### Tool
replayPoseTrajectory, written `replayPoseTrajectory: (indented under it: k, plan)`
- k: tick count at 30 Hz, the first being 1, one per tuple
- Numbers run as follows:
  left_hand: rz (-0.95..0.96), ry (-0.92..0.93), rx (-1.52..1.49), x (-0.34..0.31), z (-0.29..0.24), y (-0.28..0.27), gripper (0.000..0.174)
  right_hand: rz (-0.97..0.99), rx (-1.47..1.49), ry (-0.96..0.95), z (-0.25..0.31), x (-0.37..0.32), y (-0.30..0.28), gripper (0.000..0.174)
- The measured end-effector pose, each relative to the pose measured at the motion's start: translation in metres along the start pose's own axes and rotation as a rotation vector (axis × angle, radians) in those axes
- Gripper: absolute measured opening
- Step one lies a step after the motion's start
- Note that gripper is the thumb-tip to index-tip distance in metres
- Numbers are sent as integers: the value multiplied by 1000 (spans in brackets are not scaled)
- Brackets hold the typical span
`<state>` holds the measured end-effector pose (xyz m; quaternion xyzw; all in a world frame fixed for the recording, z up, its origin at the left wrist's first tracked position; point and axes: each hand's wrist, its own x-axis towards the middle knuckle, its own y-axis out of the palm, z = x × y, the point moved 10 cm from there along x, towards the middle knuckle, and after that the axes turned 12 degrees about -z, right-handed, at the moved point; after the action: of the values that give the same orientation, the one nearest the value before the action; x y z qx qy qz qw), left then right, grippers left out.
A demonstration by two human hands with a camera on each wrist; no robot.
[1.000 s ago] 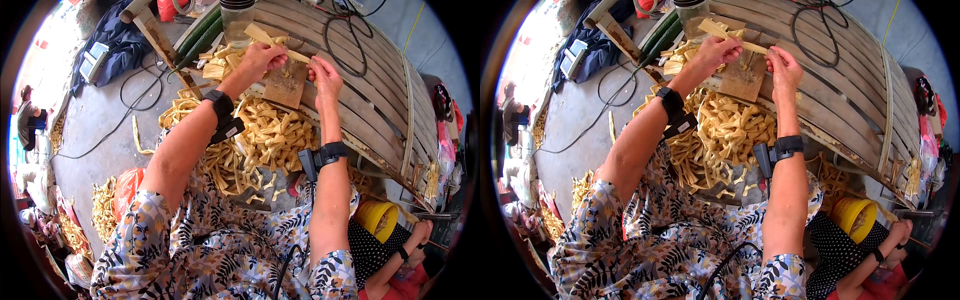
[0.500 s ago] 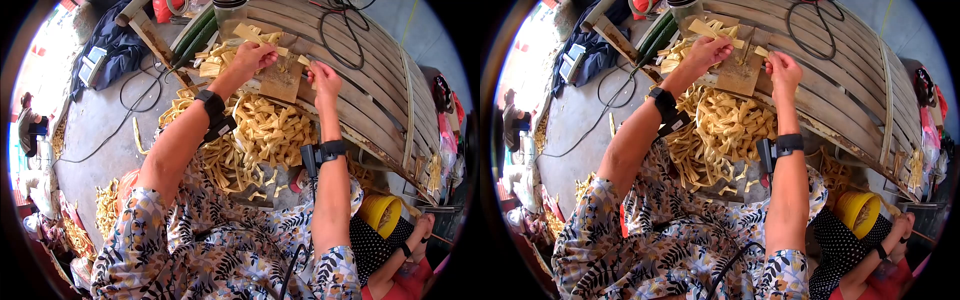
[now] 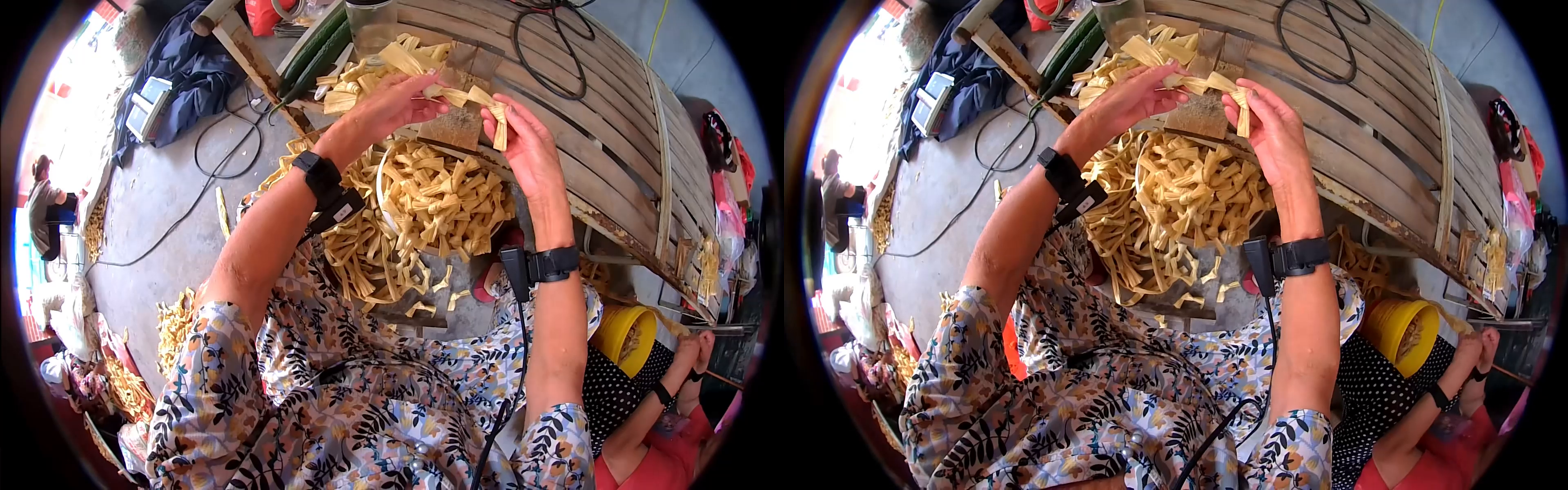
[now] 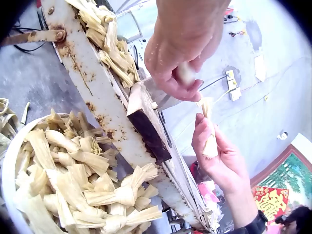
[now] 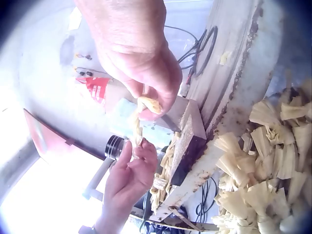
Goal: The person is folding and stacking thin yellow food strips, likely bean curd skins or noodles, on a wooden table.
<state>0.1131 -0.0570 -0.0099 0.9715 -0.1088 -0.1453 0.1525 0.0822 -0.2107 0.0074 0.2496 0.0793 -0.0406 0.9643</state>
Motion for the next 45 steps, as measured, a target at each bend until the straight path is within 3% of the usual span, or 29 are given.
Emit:
replayPoseTrajectory:
  k: [8, 10, 12, 17, 20, 25, 28, 34, 45]
  plan:
    - [58, 32, 132, -5, -1, -6, 29, -69, -136, 38, -5, -2, -11, 21]
    - [46, 38, 117, -9, 0, -2, 29, -175, -422, -8, -9, -5, -13, 29]
    - [53, 76, 20, -11, 2, 9, 29, -119, -491, -68, -16, -6, 3, 32]
    - [248, 24, -140, -31, 9, 47, 34, -155, -220, -86, -24, -11, 30, 25]
    - [115, 7, -110, -21, 9, 38, 34, -165, -78, -66, -29, 3, 15, 18]
    - [-99, 211, 24, 7, -23, -3, 17, -267, -159, -111, -4, 10, -8, 12]
    - [-121, 237, 31, 17, -23, -4, 17, -309, -180, -146, -2, 14, -16, 12]
    - [-203, 536, 293, 31, -38, -3, 12, -411, -203, -208, -2, 24, -28, 10]
    - [-314, 607, 250, 37, -44, -2, 4, -481, -223, -226, 1, 34, -32, 10]
